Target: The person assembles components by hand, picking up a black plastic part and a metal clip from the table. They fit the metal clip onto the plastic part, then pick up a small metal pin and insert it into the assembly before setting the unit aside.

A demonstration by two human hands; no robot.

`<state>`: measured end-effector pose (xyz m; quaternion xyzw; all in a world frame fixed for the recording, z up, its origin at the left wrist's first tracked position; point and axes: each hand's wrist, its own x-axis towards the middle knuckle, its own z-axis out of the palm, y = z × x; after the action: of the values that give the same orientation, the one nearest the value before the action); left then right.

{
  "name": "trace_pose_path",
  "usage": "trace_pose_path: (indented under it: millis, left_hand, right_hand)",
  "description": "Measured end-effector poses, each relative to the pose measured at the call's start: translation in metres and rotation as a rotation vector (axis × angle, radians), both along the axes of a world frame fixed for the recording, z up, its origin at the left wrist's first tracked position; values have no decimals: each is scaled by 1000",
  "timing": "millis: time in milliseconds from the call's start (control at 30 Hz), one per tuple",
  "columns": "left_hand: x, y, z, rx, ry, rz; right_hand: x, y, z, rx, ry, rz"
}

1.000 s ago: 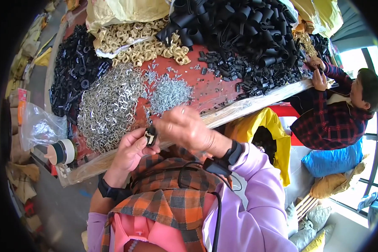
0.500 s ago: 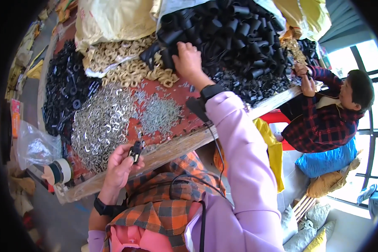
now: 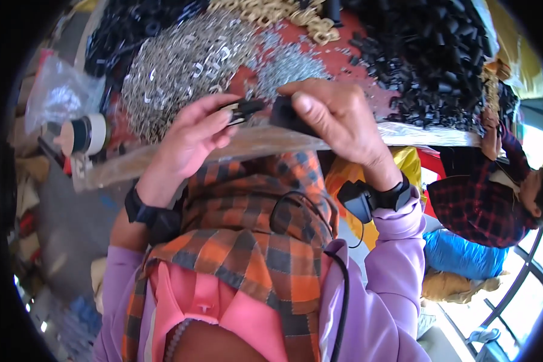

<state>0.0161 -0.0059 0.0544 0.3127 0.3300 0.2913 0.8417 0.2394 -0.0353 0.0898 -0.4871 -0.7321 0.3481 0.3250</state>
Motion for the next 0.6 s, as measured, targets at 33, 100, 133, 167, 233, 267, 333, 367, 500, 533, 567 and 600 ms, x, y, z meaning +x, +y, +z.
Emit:
trace_pose_path:
  millis: [33, 100, 133, 167, 233, 267, 333, 367, 500, 533, 567, 600]
  left_hand:
    - [-1, -1, 1, 12, -27, -109]
    - [-6, -1, -3, 52, 5, -146]
    - [-8, -2, -5, 107, 31, -194]
    - [-10, -5, -6, 162, 56, -245]
    - [-12, -8, -3, 196, 123, -268]
    - [-12, -8, -2, 242, 188, -295]
    - [-12, -8, -5, 282, 252, -324]
    - [-11, -7, -8, 207, 217, -321]
    - [-10, -4, -13, 6, 143, -300]
    - [-10, -5, -14, -42, 129, -292]
    - [-9, -4, -14, -87, 114, -285]
    - [-7, -4, -13, -91, 115, -284]
  right_hand:
    - [-12, -3, -3, 49, -27, 52]
    - [-26, -6, -7, 86, -56, 102]
    - [-31, -8, -8, 57, -35, 87]
    - [-35, -9, -10, 28, -15, 69]
    - [-38, -12, -12, -7, 6, 51]
    - [-38, -13, -13, 0, -17, 65]
    - [-38, -14, -16, 13, -64, 95]
    - [-38, -14, -16, 6, -63, 94]
    - [-42, -14, -19, 94, -114, 139]
    - [-43, -15, -23, 104, -100, 109]
    - [-44, -15, -27, 116, -88, 77]
    - [-45, -16, -29, 128, -76, 45]
